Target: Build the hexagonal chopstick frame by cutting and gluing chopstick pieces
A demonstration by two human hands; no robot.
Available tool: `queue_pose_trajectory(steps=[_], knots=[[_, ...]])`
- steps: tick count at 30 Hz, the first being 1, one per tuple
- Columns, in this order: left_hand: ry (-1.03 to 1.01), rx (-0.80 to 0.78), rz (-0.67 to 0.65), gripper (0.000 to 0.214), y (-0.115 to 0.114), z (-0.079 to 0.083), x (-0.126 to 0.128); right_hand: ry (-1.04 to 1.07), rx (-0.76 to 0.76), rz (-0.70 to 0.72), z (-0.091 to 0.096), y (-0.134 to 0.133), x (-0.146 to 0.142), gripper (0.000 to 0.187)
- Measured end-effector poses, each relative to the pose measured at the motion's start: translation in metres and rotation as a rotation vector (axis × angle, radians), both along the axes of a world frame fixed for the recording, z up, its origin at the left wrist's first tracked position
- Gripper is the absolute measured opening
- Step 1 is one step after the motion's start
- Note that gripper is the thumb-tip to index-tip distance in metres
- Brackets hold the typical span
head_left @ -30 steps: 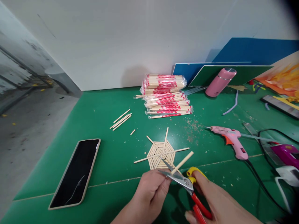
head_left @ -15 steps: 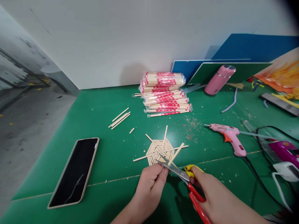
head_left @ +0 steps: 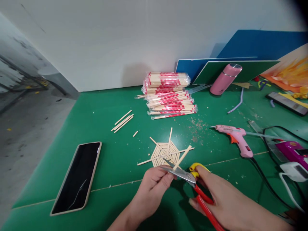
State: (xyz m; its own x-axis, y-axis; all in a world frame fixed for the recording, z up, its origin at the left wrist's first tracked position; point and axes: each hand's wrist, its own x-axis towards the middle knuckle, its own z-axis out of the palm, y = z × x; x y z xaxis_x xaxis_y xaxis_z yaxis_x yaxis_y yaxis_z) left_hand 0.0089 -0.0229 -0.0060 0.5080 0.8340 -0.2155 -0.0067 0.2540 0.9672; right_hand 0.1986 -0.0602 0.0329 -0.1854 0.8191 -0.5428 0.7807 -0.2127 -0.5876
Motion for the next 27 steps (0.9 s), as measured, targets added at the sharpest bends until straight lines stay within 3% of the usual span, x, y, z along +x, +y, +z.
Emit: queue_pose_trajectory(steps=[7,13,17,23,25,27], knots=[[-0.443,-0.377,-0.087,0.022,0.001,-0.004,-0.001,-0.042,0.009,0.045,0.005,-0.004,0.003,0.032],[-0.547,-0.504,-0.142,0.024,0.001,0.001,0.004,-0.03,0.029,0.046,0.012,-0.002,0.002,0.032],[-0.597,-0.553,-0.17,0.024,-0.001,-0.001,0.007,0.012,0.042,0.035,0.015,-0.001,0.002,0.021],[-0.551,-0.471,-0.075,0.02,0.0,-0.003,0.013,-0.03,0.02,-0.01,0.009,0.003,0.0,0.016],[-0.386,-0.323,0.039,0.019,-0.002,-0.001,0.013,-0.036,0.014,-0.053,0.006,0.005,-0.001,0.015],[-0.117,-0.08,0.158,0.019,-0.004,0.002,0.014,-0.044,-0.002,-0.088,0.005,0.006,-0.002,0.019]])
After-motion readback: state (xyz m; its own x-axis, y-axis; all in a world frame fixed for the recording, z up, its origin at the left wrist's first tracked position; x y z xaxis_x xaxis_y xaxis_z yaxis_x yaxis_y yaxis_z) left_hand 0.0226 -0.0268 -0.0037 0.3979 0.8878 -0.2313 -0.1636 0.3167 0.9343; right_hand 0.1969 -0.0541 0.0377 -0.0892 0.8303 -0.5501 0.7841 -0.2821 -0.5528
